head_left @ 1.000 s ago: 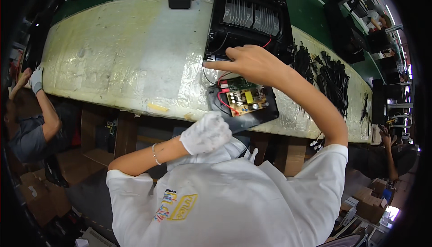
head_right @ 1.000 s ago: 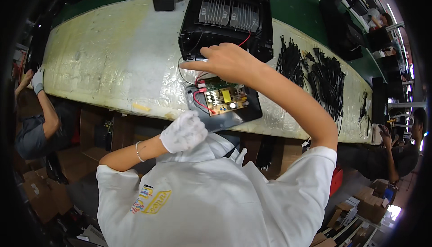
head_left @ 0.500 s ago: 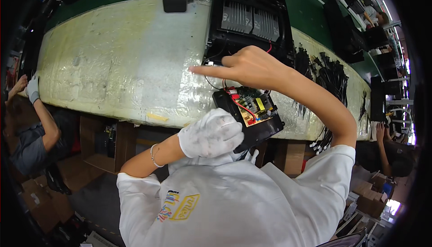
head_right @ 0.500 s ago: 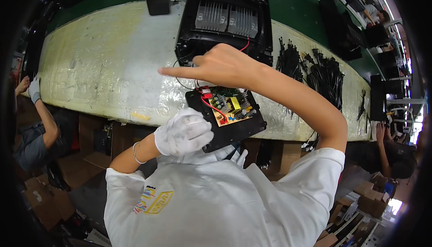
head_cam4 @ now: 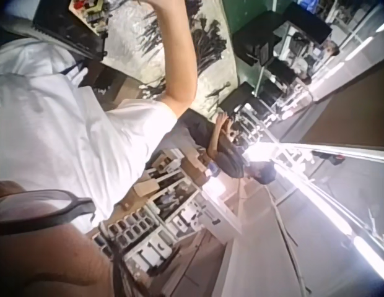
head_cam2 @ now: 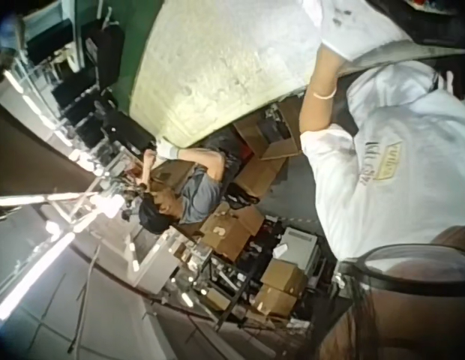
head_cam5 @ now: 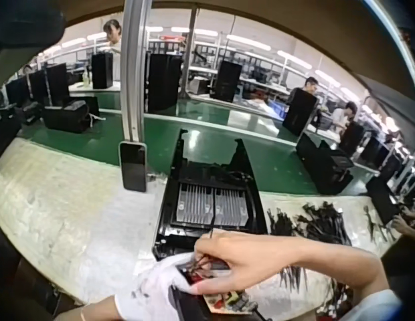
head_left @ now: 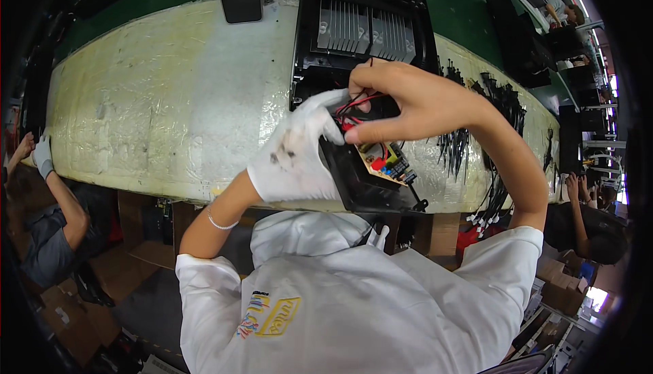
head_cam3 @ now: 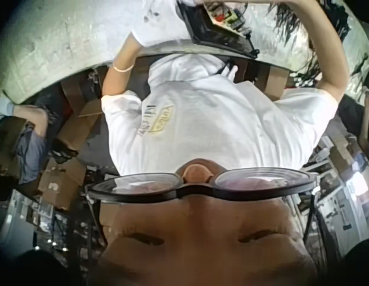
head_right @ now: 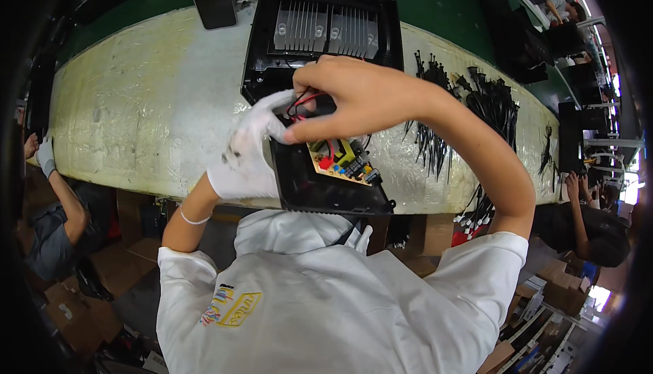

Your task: Assemble electronic circuit boards into plastic enclosures by manually connecting internal wiring harnesses.

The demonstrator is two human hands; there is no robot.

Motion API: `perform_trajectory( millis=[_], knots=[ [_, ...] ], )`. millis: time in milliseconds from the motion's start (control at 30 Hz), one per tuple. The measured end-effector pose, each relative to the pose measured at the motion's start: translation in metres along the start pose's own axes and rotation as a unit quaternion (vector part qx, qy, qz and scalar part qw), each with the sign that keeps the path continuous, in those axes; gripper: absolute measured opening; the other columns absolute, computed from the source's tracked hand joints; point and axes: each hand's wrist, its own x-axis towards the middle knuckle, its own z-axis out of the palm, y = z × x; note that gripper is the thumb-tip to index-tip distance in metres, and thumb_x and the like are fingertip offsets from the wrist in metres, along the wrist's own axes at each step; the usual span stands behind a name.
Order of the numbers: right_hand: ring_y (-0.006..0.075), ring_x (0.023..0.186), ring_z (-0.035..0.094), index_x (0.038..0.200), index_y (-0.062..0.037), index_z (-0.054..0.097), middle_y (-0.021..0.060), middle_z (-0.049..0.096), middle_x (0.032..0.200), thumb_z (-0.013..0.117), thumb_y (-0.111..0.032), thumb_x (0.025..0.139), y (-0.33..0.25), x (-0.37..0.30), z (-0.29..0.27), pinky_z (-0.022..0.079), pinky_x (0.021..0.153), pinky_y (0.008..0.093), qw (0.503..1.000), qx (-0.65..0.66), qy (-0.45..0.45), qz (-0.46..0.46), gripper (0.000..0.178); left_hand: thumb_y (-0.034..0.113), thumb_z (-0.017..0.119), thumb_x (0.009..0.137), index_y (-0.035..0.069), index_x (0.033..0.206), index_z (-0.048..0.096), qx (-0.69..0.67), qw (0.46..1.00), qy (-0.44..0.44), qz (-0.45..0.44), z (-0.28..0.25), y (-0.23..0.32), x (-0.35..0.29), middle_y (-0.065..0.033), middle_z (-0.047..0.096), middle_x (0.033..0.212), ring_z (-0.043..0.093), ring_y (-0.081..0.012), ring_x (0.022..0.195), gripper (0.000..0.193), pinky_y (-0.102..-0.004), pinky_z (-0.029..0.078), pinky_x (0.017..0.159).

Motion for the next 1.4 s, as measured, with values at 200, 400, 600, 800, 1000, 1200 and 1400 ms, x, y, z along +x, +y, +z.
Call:
perform_trajectory(
  millis=[200,400,600,800,1000,1200,1400],
  knots=[
    [0.0300,0.094,0.055,0.108,-0.0052,0.056,0.0124,0.052,0.100,0.060,0.007,0.077,-0.010,-0.011,0.013,0.045,0.079,0.0359,0.992,0.002,0.110,0.065,0.033,0.017,0.088,0.059,0.008,0.083,0.065,-0.018,0.997,-0.022,-0.069,0.000,-0.014,0.007,-0.0164,0.063,0.114,0.063,-0.0289,0.106,0.035,-0.0369,0.052,0.088],
    [0.0315,0.087,0.057,0.131,-0.0087,0.051,0.0133,0.054,0.099,0.062,0.011,0.073,-0.010,-0.019,0.031,0.048,0.080,0.0372,0.975,0.024,0.211,0.073,0.062,0.013,0.080,0.071,0.009,0.094,0.067,-0.009,0.996,-0.060,-0.067,0.002,-0.028,0.003,-0.0098,0.063,0.113,0.063,-0.0249,0.104,0.027,-0.0336,0.051,0.090],
    [0.0274,0.078,0.055,0.098,-0.0007,0.064,0.0095,0.053,0.087,0.071,0.006,0.070,0.000,-0.033,0.025,0.046,0.071,0.0355,0.977,-0.076,0.196,-0.045,0.030,0.006,0.075,0.071,0.008,0.094,0.068,-0.089,0.993,-0.041,-0.060,0.004,-0.039,0.001,-0.0104,0.064,0.116,0.062,-0.0258,0.106,0.023,-0.0351,0.050,0.092],
    [0.0276,0.084,0.054,0.088,0.0008,0.067,0.0097,0.054,0.086,0.069,0.005,0.061,0.001,-0.020,0.006,0.047,0.069,0.0353,0.995,-0.017,0.064,-0.080,0.028,0.008,0.075,0.072,0.007,0.095,0.068,-0.075,0.992,-0.069,-0.070,0.004,-0.046,0.000,-0.0107,0.064,0.115,0.062,-0.0272,0.105,0.025,-0.0359,0.051,0.091],
    [0.0273,0.083,0.053,0.087,0.0010,0.068,0.0099,0.055,0.086,0.069,0.002,0.057,-0.001,-0.016,0.003,0.047,0.069,0.0359,0.995,-0.058,0.001,-0.079,0.031,0.009,0.076,0.070,0.007,0.097,0.067,-0.091,0.992,-0.066,-0.052,0.004,-0.043,-0.004,-0.0104,0.065,0.113,0.062,-0.0283,0.104,0.029,-0.0371,0.051,0.089],
    [0.0260,0.084,0.053,0.080,0.0005,0.066,0.0078,0.056,0.083,0.069,0.000,0.062,-0.005,-0.020,0.011,0.046,0.071,0.0362,0.993,-0.075,0.047,-0.079,0.018,0.010,0.076,0.070,0.008,0.099,0.067,-0.042,0.997,-0.055,-0.045,0.003,-0.042,-0.004,-0.0099,0.064,0.110,0.062,-0.0284,0.104,0.030,-0.0374,0.052,0.088],
    [0.0276,0.085,0.054,0.085,0.0002,0.063,0.0072,0.058,0.085,0.068,-0.001,0.067,-0.014,-0.012,0.002,0.046,0.073,0.0369,0.992,-0.121,0.028,-0.030,0.018,0.005,0.075,0.072,0.008,0.098,0.068,-0.047,0.996,-0.041,-0.069,0.004,-0.037,-0.007,-0.0091,0.065,0.109,0.062,-0.0270,0.103,0.027,-0.0370,0.053,0.086]
  ],
)
